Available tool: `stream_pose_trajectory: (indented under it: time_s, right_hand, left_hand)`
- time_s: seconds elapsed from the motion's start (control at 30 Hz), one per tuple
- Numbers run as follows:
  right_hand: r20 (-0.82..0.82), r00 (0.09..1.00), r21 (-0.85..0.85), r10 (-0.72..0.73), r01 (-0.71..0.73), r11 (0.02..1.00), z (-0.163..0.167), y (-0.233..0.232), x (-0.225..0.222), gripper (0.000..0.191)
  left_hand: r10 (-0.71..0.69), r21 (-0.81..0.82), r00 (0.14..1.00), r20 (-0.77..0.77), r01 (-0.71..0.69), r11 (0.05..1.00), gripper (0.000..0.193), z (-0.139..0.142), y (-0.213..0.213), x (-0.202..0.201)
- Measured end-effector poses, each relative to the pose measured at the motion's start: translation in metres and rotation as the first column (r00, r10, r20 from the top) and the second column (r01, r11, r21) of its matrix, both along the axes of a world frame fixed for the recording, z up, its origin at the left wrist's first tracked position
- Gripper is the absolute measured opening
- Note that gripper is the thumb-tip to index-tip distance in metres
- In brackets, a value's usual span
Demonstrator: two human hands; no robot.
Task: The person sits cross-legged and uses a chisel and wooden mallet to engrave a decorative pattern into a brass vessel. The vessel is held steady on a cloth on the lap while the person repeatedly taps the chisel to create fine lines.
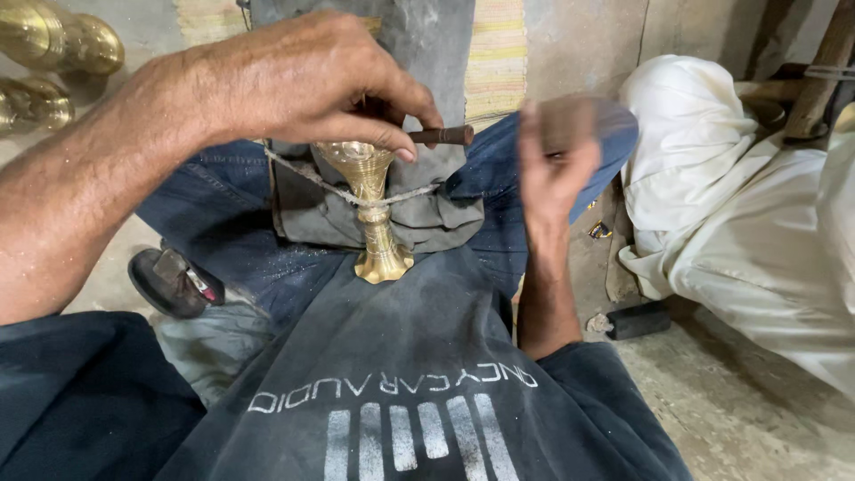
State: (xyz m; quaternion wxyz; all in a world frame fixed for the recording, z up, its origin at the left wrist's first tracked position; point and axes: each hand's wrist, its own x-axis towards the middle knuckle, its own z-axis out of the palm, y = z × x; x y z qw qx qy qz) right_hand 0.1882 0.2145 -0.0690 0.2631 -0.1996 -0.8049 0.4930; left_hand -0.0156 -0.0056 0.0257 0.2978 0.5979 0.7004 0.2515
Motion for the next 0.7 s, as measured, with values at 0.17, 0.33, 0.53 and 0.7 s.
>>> stream_pose_trajectory:
  time_s: [0.17,0.33,0.53,0.7]
  right_hand:
    - [0.204,0.93,-0.246,-0.306,0.351,0.903,0.009,-0.003,-0.006,0.02]
    - [0.092,0.981,0.549,0.171,-0.193,0.813,0.014,0.005,-0.003,0.033]
    - [0.041,0.993,0.044,-0.113,0.111,0.993,-0.002,-0.003,-0.002,0.023]
    - [-0.039,0.996,0.033,-0.078,0.079,0.996,-0.002,-0.011,-0.002,0.02]
  left_hand:
    - [0.0,0.019,1.0,0.006,0.0,1.0,0.039,0.005,-0.002,0.0]
    - [0.015,-0.004,1.0,0.003,-0.015,1.0,0.039,0.004,-0.005,-0.001]
    - [0.013,0.121,1.0,0.017,-0.014,0.993,0.038,-0.002,-0.006,-0.001]
    - [-0.005,0.065,1.0,0.013,0.004,0.998,0.037,-0.002,-0.01,-0.001]
